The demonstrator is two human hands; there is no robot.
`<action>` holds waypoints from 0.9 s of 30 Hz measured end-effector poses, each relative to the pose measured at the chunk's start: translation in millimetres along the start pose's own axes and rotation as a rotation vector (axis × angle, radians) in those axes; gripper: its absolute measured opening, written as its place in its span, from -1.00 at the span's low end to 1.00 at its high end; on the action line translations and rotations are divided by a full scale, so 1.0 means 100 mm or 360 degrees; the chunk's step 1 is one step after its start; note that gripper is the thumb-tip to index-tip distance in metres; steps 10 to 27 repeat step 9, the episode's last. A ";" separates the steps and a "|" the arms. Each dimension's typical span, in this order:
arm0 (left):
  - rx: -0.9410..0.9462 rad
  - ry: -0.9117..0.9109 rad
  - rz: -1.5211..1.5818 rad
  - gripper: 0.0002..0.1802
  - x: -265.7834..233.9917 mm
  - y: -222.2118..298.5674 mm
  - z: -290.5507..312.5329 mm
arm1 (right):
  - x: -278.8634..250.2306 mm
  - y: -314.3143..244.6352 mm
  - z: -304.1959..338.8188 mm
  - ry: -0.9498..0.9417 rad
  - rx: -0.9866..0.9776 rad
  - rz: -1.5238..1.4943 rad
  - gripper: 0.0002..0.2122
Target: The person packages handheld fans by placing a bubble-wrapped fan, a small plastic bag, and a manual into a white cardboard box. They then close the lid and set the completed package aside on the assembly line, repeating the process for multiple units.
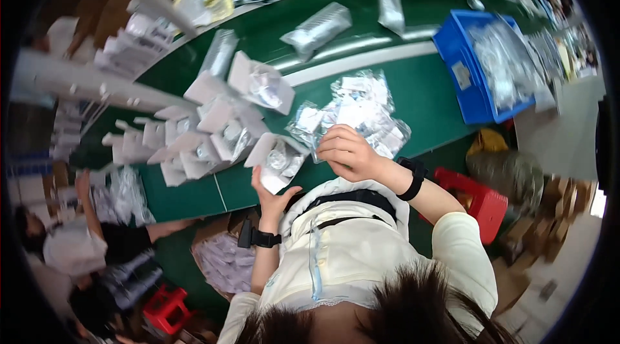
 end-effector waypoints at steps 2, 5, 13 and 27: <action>-0.0235 0.0132 0.0347 0.14 0.06 -0.14 0.01 | -0.21 -0.04 0.43 0.0303 0.0421 -0.0022 -0.83; -0.0033 0.0183 0.0029 0.12 -0.05 0.03 -0.11 | -0.20 -0.31 1.30 0.0571 0.0972 0.0216 -0.81; 0.0170 -0.0060 0.0582 0.12 0.01 0.08 -0.16 | 0.33 -1.03 2.52 0.0981 0.1724 0.0349 -0.76; 0.0170 -0.0060 0.0582 0.12 0.01 0.08 -0.16 | 0.33 -1.03 2.52 0.0981 0.1724 0.0349 -0.76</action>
Point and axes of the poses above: each hand's wrist, its own z-axis away from the middle knuckle, its own x-axis out of the palm, y = z × x, the point moved 6 cm from there along -z, towards the middle knuckle, and after that the axes turned 3 degrees about -y, right-handed, at the moved point
